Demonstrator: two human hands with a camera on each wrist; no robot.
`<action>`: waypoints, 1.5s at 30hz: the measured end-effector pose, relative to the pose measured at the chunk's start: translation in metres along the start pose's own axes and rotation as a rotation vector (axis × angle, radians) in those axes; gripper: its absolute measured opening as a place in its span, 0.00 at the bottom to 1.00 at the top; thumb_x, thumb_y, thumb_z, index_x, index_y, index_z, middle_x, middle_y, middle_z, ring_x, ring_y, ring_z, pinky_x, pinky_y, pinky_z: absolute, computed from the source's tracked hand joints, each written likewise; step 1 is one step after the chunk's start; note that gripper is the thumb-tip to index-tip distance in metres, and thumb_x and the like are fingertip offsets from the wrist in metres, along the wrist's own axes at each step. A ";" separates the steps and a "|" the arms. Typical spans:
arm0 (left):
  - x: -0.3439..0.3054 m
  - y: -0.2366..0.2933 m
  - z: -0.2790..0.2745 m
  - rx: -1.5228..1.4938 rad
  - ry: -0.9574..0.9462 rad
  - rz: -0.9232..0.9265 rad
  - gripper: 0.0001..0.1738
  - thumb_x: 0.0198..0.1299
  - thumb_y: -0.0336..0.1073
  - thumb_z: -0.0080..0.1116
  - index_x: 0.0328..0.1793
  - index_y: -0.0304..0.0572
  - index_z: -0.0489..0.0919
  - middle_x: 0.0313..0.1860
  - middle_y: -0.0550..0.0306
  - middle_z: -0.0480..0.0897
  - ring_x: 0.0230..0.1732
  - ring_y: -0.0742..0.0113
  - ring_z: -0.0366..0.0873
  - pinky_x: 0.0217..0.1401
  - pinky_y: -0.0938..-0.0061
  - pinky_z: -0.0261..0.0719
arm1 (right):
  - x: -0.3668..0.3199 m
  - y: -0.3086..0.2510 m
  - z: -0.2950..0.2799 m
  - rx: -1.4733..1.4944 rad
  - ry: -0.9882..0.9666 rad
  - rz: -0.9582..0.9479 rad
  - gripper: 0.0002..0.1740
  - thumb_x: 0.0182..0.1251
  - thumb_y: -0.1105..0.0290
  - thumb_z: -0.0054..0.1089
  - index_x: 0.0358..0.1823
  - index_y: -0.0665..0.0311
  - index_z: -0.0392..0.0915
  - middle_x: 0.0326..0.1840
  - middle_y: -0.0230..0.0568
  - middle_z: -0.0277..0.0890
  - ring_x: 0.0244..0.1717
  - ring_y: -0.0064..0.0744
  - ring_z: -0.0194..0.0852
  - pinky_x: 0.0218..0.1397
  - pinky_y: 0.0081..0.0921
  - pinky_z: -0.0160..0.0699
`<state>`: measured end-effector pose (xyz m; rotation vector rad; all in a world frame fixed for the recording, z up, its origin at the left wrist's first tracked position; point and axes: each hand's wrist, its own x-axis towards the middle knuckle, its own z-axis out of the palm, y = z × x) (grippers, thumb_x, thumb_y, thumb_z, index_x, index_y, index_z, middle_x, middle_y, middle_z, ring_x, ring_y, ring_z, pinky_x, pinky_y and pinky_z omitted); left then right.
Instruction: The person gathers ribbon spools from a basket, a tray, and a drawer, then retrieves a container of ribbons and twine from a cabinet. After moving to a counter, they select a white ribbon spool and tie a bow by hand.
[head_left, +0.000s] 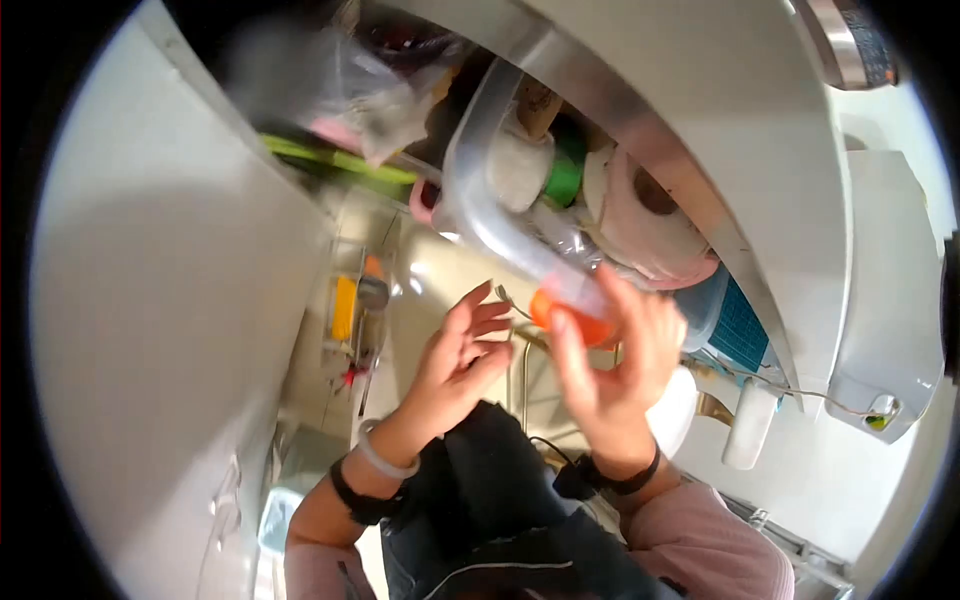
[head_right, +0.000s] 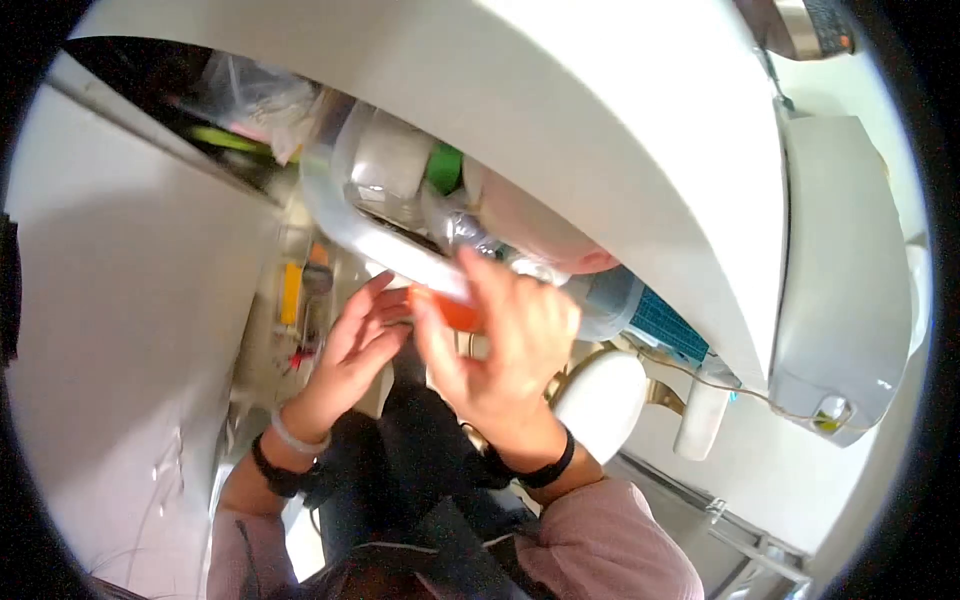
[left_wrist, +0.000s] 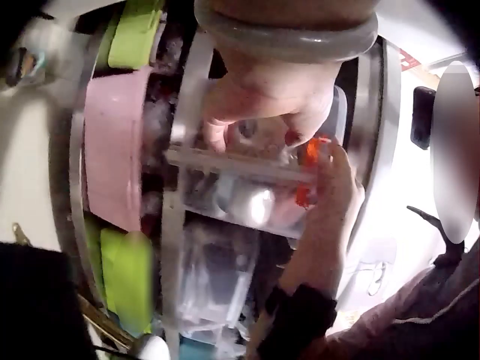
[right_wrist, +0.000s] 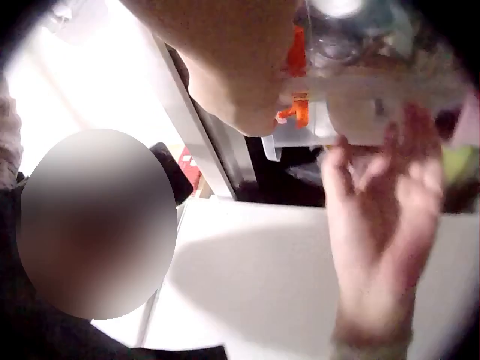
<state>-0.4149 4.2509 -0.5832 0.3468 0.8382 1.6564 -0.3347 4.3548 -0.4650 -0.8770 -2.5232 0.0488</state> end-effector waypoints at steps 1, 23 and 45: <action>-0.002 0.012 0.017 -0.071 -0.010 -0.027 0.34 0.61 0.25 0.52 0.72 0.38 0.53 0.62 0.50 0.66 0.63 0.65 0.65 0.62 0.71 0.68 | -0.005 -0.005 -0.006 0.088 -0.023 -0.001 0.28 0.46 0.64 0.70 0.50 0.69 0.75 0.31 0.38 0.76 0.28 0.32 0.69 0.37 0.27 0.62; -0.047 0.056 0.114 -0.142 0.945 -0.187 0.42 0.45 0.19 0.53 0.71 0.24 0.52 0.28 0.56 0.76 0.26 0.67 0.77 0.29 0.74 0.78 | -0.077 0.094 -0.084 0.916 -0.213 1.150 0.26 0.63 0.65 0.56 0.59 0.73 0.65 0.56 0.43 0.69 0.55 0.33 0.68 0.55 0.29 0.69; -0.389 0.181 0.143 0.146 0.836 -0.341 0.38 0.44 0.18 0.45 0.68 0.16 0.56 0.43 0.41 0.80 0.35 0.63 0.80 0.40 0.75 0.78 | -0.186 -0.068 -0.240 1.179 -0.473 0.872 0.23 0.52 0.73 0.68 0.49 0.71 0.70 0.40 0.39 0.77 0.40 0.24 0.75 0.43 0.23 0.75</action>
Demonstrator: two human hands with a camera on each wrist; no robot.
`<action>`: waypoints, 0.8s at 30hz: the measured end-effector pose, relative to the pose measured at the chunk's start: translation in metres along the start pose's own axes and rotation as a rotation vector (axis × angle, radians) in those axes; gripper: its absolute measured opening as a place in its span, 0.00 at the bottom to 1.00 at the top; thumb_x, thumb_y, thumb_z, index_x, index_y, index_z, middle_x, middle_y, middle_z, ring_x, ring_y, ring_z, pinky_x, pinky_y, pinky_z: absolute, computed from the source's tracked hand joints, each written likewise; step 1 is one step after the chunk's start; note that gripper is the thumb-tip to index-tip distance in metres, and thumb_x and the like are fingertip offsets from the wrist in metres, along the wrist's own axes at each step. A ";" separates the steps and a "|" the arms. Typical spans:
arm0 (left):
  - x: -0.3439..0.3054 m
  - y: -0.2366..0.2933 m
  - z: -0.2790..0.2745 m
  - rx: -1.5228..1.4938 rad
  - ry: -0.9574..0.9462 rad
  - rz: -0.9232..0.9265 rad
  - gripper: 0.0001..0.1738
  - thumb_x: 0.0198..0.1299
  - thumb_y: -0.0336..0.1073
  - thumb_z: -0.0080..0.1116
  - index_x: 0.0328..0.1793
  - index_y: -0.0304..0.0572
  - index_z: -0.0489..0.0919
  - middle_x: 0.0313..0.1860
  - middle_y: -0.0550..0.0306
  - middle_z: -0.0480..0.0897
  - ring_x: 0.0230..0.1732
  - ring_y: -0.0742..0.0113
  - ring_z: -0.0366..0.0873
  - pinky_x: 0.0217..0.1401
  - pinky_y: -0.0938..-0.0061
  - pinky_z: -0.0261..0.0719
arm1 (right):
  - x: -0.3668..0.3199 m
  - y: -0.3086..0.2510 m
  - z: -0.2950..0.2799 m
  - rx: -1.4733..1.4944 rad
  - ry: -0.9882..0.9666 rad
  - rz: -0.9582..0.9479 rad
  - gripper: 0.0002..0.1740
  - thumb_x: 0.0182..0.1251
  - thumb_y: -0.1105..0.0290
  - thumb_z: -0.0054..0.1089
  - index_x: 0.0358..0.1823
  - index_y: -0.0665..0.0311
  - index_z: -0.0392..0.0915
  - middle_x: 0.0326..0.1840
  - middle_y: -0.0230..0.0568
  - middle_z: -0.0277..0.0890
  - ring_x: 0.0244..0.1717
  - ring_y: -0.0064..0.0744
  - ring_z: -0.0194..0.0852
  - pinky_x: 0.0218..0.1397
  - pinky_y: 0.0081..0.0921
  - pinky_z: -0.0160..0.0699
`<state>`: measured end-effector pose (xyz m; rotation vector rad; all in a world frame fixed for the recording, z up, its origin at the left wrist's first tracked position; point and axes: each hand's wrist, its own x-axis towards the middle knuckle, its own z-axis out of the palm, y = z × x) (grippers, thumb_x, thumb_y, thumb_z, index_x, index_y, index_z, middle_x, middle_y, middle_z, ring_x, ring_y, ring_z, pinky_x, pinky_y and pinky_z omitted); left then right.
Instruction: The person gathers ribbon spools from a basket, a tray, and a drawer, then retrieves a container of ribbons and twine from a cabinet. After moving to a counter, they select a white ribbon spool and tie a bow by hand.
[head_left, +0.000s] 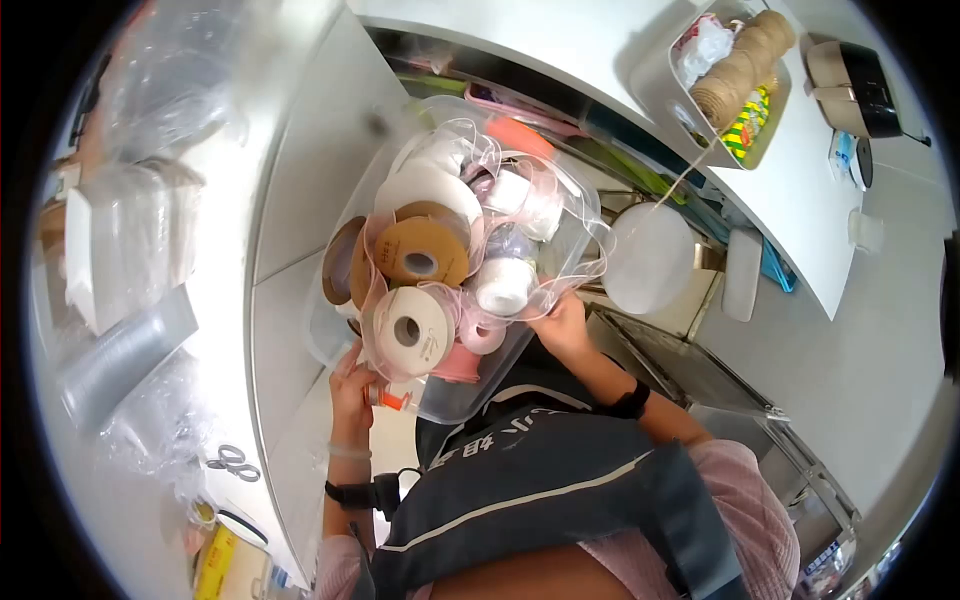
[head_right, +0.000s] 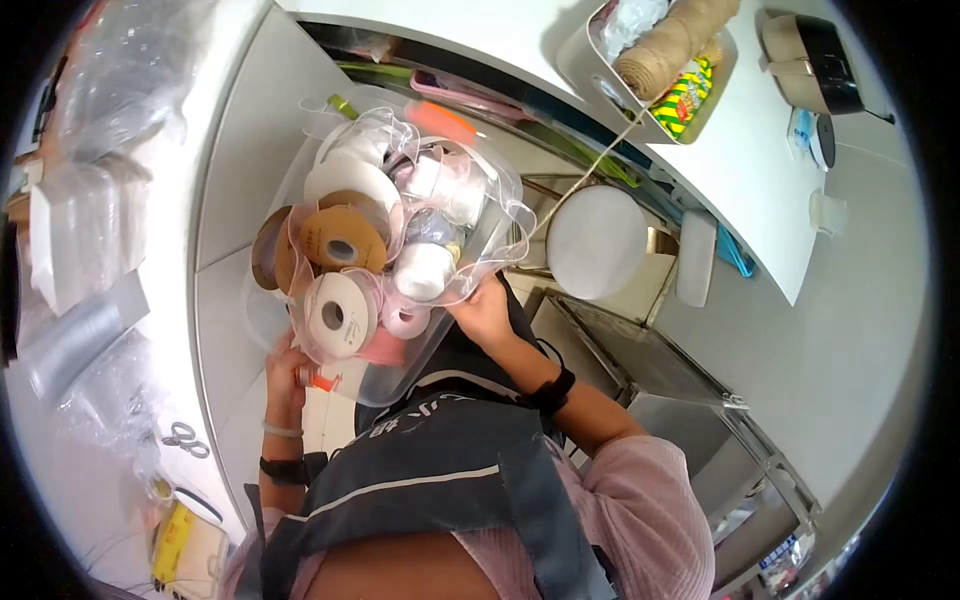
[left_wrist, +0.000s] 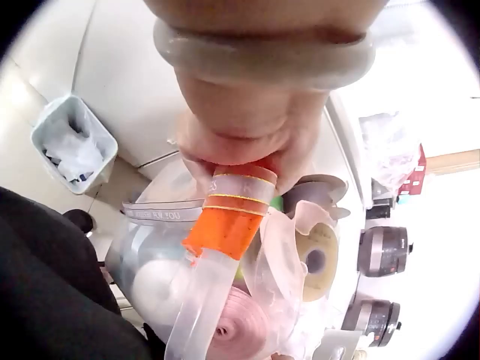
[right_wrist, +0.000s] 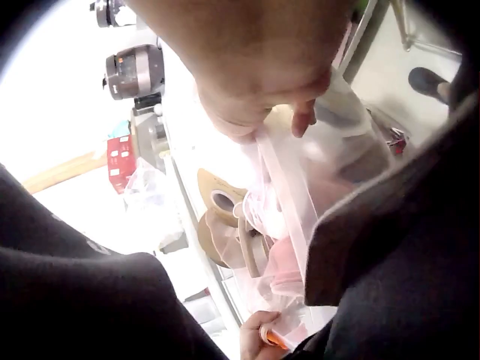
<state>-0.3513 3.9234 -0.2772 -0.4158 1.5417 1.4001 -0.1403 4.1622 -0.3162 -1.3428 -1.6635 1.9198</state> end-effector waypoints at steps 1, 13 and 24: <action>-0.004 0.007 0.006 -0.001 -0.009 0.013 0.38 0.44 0.18 0.45 0.68 0.16 0.56 0.43 0.41 0.80 0.35 0.63 0.80 0.40 0.75 0.78 | -0.002 -0.008 0.001 0.001 0.004 -0.015 0.23 0.52 0.73 0.68 0.49 0.71 0.70 0.40 0.39 0.77 0.40 0.24 0.75 0.43 0.23 0.75; -0.046 0.063 0.015 -0.072 -0.162 0.228 0.39 0.43 0.19 0.47 0.68 0.16 0.55 0.41 0.46 0.80 0.32 0.67 0.79 0.33 0.81 0.77 | -0.024 -0.101 0.015 0.201 0.240 -0.219 0.33 0.48 0.76 0.69 0.56 0.79 0.65 0.44 0.44 0.76 0.41 0.26 0.77 0.44 0.22 0.77; 0.013 0.107 0.107 -0.145 -0.218 0.246 0.37 0.43 0.23 0.47 0.65 0.17 0.61 0.43 0.48 0.78 0.34 0.67 0.77 0.40 0.81 0.75 | 0.084 -0.154 -0.042 0.221 0.253 -0.298 0.26 0.53 0.77 0.65 0.55 0.73 0.72 0.39 0.33 0.78 0.38 0.20 0.75 0.43 0.16 0.73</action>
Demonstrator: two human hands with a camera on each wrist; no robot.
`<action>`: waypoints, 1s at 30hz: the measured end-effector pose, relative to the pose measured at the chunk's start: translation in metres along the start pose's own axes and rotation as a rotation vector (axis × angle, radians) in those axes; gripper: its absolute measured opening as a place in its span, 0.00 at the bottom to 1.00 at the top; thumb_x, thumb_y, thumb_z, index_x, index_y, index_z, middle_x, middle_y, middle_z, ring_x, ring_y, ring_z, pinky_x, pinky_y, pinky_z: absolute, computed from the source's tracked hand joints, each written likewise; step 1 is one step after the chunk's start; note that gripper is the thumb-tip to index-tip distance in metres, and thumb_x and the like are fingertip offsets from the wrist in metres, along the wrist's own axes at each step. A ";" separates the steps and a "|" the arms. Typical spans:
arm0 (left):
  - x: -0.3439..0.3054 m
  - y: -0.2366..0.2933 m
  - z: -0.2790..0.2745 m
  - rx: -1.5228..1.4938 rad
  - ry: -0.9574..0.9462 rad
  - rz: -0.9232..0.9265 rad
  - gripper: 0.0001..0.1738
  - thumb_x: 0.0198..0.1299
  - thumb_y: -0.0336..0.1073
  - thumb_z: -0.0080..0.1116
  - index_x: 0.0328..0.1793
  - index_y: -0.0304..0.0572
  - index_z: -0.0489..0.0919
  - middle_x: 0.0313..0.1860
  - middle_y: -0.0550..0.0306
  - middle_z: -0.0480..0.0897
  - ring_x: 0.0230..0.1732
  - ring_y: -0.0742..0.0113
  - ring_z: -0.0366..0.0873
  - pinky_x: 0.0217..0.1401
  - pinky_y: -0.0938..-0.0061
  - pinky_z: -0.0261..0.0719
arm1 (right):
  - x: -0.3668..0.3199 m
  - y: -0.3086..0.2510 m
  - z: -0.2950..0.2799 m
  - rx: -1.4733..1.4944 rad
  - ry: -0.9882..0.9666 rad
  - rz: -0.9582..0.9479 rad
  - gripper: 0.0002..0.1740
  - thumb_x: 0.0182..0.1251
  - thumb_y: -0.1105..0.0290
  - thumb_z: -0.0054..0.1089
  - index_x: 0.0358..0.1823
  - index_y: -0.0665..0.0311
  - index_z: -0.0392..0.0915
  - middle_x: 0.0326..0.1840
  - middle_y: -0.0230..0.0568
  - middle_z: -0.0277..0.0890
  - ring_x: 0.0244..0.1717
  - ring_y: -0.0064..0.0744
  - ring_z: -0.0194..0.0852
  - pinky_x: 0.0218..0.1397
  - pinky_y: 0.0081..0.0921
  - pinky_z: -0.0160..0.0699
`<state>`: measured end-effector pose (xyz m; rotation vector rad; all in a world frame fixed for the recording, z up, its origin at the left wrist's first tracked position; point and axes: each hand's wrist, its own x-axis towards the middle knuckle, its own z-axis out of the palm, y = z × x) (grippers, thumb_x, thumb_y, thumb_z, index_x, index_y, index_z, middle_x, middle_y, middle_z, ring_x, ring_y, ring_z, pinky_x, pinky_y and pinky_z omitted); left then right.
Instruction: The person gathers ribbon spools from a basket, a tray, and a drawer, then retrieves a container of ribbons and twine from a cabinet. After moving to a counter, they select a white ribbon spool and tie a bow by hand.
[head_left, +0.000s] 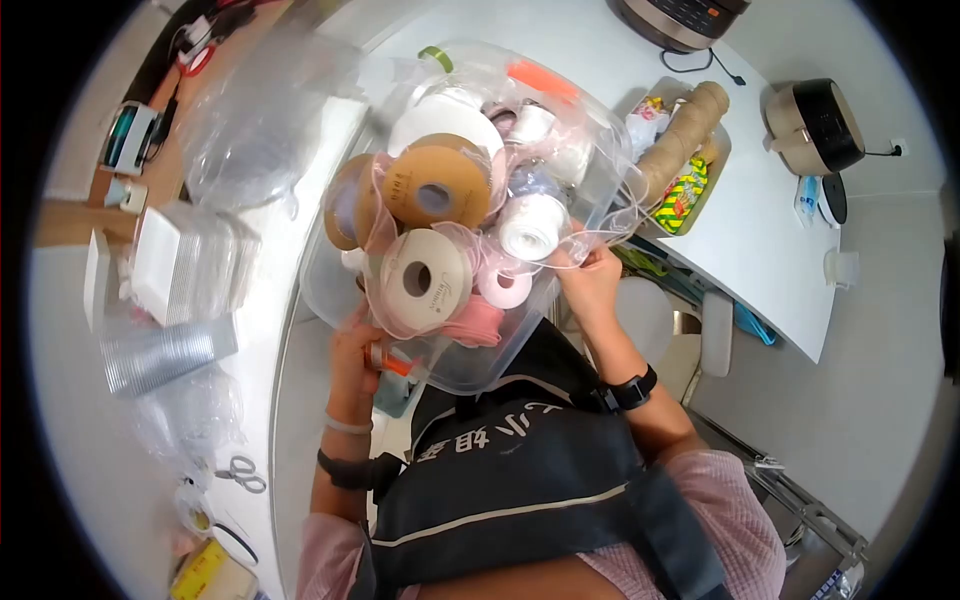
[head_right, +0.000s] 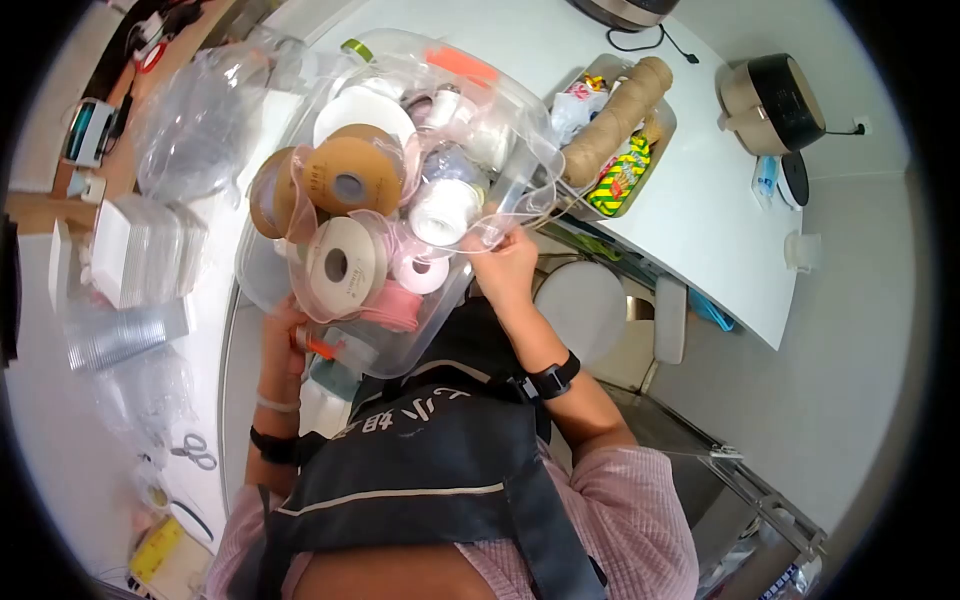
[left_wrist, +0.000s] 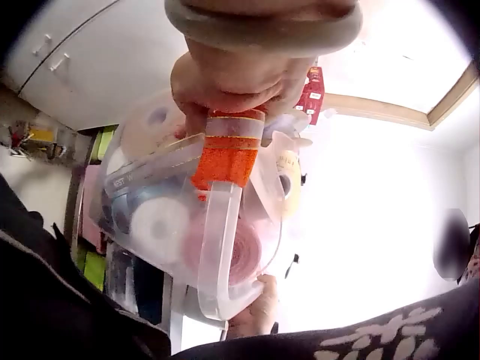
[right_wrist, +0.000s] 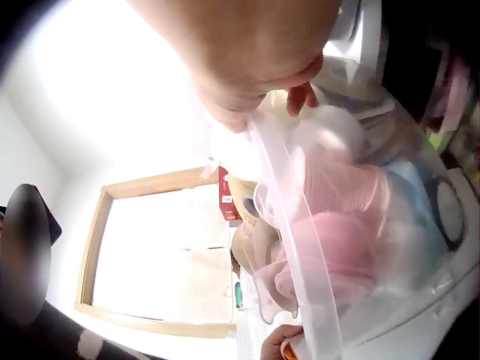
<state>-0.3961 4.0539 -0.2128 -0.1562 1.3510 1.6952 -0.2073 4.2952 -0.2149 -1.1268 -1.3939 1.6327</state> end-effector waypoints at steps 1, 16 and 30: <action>0.002 0.004 0.013 0.011 -0.003 -0.006 0.37 0.43 0.23 0.47 0.65 0.17 0.61 0.43 0.48 0.78 0.34 0.67 0.77 0.40 0.81 0.75 | 0.006 -0.001 -0.009 0.006 0.010 0.006 0.26 0.53 0.77 0.65 0.55 0.73 0.72 0.39 0.33 0.78 0.38 0.20 0.75 0.43 0.16 0.73; 0.021 0.046 0.088 0.032 0.223 -0.040 0.34 0.39 0.23 0.49 0.59 0.21 0.68 0.45 0.46 0.78 0.39 0.61 0.77 0.44 0.71 0.79 | 0.086 0.052 -0.149 0.846 0.229 0.763 0.13 0.59 0.66 0.57 0.40 0.68 0.71 0.40 0.43 0.78 0.44 0.36 0.80 0.39 0.24 0.80; 0.133 0.115 0.142 0.412 -0.051 -0.121 0.33 0.38 0.23 0.50 0.58 0.21 0.70 0.22 0.61 0.76 0.15 0.77 0.66 0.17 0.83 0.63 | 0.097 0.017 -0.453 0.171 0.546 0.641 0.20 0.57 0.53 0.49 0.40 0.62 0.73 0.28 0.35 0.76 0.22 0.26 0.73 0.17 0.18 0.66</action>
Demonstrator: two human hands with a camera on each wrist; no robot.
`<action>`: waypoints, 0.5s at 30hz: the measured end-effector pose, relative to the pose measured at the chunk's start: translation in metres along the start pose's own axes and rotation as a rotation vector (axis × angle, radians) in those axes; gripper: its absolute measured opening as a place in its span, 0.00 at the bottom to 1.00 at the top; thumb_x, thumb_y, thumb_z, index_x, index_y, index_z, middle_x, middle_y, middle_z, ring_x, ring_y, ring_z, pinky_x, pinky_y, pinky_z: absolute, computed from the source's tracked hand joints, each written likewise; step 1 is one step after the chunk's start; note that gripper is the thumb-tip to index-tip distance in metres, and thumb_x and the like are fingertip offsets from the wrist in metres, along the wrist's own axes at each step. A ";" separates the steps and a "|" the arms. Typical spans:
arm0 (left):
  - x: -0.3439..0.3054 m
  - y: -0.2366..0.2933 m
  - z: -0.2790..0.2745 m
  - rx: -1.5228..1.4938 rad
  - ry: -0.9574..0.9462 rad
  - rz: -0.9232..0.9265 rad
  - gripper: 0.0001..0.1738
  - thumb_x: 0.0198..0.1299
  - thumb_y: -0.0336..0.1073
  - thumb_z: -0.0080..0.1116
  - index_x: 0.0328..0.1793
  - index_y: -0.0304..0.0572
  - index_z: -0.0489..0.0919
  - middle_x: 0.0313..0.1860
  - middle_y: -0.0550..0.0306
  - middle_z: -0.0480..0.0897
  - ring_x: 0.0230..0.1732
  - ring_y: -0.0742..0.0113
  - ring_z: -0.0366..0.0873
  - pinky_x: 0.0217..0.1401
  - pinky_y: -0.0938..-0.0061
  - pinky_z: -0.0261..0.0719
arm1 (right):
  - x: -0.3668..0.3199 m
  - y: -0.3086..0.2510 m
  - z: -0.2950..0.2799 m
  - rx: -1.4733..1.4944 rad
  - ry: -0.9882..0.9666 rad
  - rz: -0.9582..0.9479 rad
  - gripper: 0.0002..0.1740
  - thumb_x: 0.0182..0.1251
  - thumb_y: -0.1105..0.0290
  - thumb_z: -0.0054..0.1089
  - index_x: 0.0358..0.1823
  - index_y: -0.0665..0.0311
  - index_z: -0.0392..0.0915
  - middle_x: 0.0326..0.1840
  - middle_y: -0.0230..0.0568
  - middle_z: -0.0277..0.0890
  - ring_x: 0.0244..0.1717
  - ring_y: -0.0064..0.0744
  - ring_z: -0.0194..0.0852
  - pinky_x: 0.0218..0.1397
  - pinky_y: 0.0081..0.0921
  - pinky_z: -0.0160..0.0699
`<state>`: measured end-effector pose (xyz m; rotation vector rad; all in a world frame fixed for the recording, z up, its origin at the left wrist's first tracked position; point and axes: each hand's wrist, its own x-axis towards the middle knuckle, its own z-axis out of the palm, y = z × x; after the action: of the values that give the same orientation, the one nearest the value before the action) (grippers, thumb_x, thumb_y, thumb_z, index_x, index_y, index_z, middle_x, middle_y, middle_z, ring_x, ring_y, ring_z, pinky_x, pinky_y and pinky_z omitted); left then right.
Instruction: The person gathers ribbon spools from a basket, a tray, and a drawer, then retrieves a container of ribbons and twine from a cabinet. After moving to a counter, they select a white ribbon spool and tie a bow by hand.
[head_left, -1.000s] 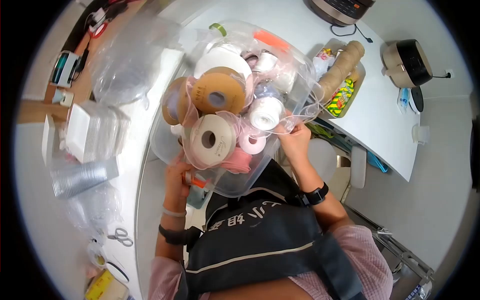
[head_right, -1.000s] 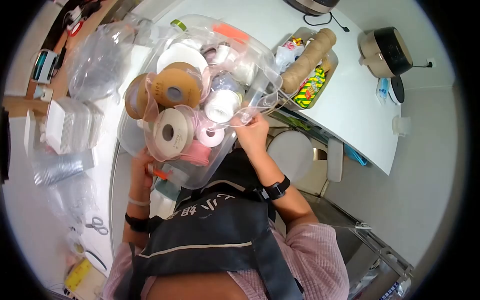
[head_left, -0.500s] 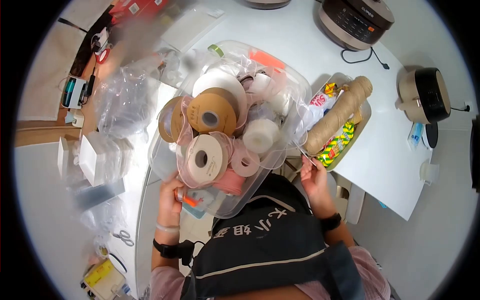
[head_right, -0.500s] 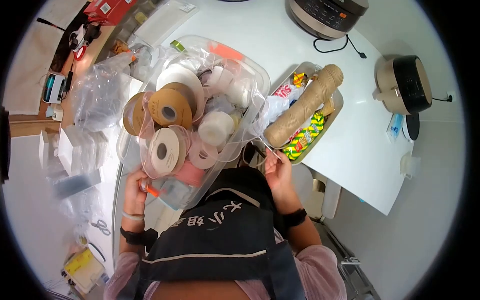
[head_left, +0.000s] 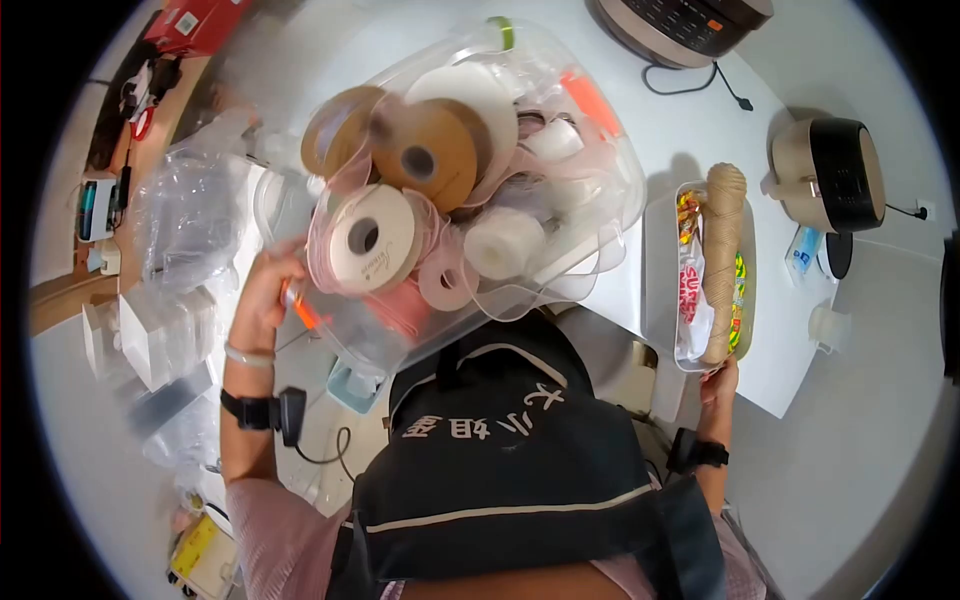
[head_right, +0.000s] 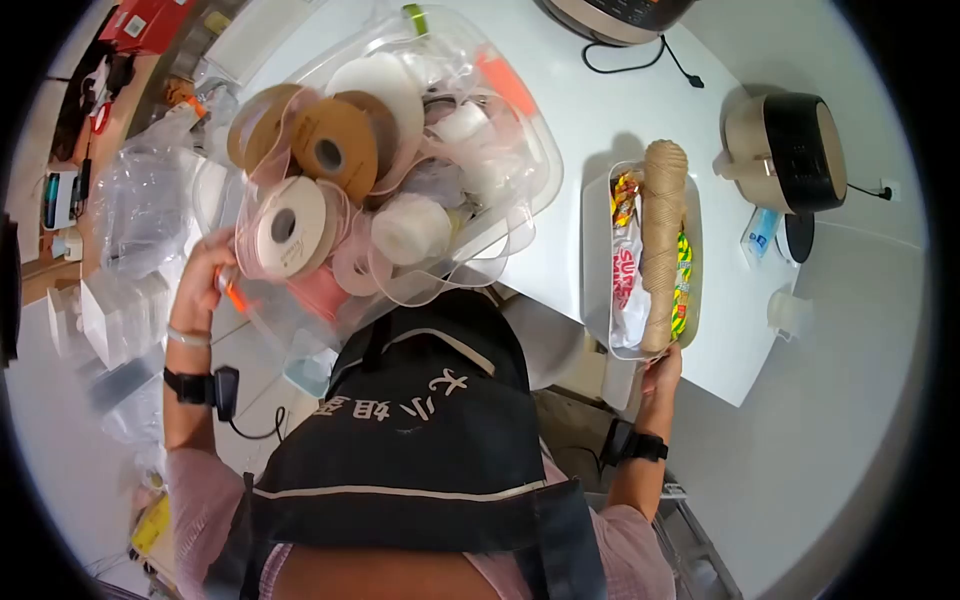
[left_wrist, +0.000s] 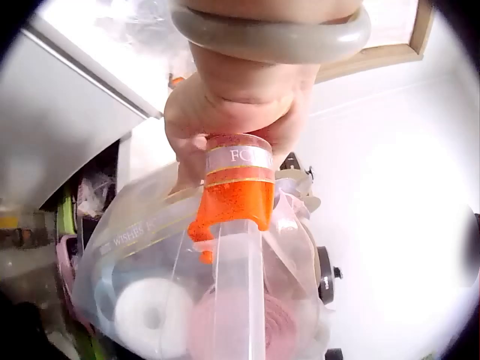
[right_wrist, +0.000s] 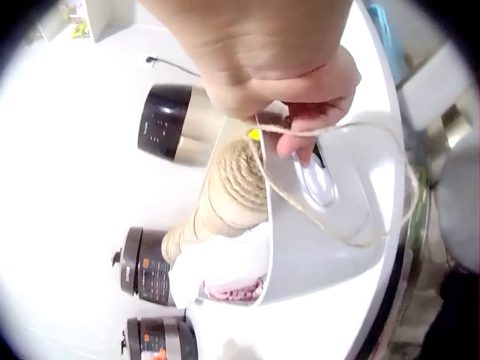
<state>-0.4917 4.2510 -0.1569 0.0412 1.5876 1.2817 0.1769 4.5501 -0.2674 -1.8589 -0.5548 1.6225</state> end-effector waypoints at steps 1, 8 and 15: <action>0.013 0.011 0.003 0.056 -0.041 0.004 0.32 0.38 0.23 0.50 0.57 0.22 0.72 0.21 0.62 0.75 0.16 0.76 0.66 0.17 0.82 0.63 | -0.014 -0.011 0.002 0.001 0.014 -0.004 0.20 0.57 0.53 0.49 0.40 0.62 0.73 0.28 0.35 0.76 0.22 0.26 0.73 0.17 0.18 0.66; 0.062 0.060 0.054 0.349 -0.071 0.227 0.35 0.52 0.28 0.51 0.69 0.29 0.58 0.37 0.57 0.79 0.32 0.74 0.74 0.33 0.83 0.72 | -0.111 -0.109 0.068 -1.418 0.624 -0.770 0.28 0.62 0.54 0.57 0.58 0.66 0.71 0.50 0.51 0.77 0.47 0.41 0.79 0.49 0.34 0.75; 0.044 0.045 0.080 0.833 0.585 0.916 0.42 0.51 0.43 0.62 0.70 0.38 0.57 0.64 0.40 0.66 0.64 0.50 0.64 0.63 0.61 0.65 | -0.207 -0.073 0.304 -0.924 -0.403 -1.232 0.25 0.58 0.74 0.61 0.59 0.67 0.70 0.54 0.45 0.75 0.52 0.34 0.74 0.51 0.30 0.73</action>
<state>-0.4792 4.3512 -0.1444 1.1063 2.6941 1.2166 -0.1507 4.5177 -0.0877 -1.0748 -2.3282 0.8329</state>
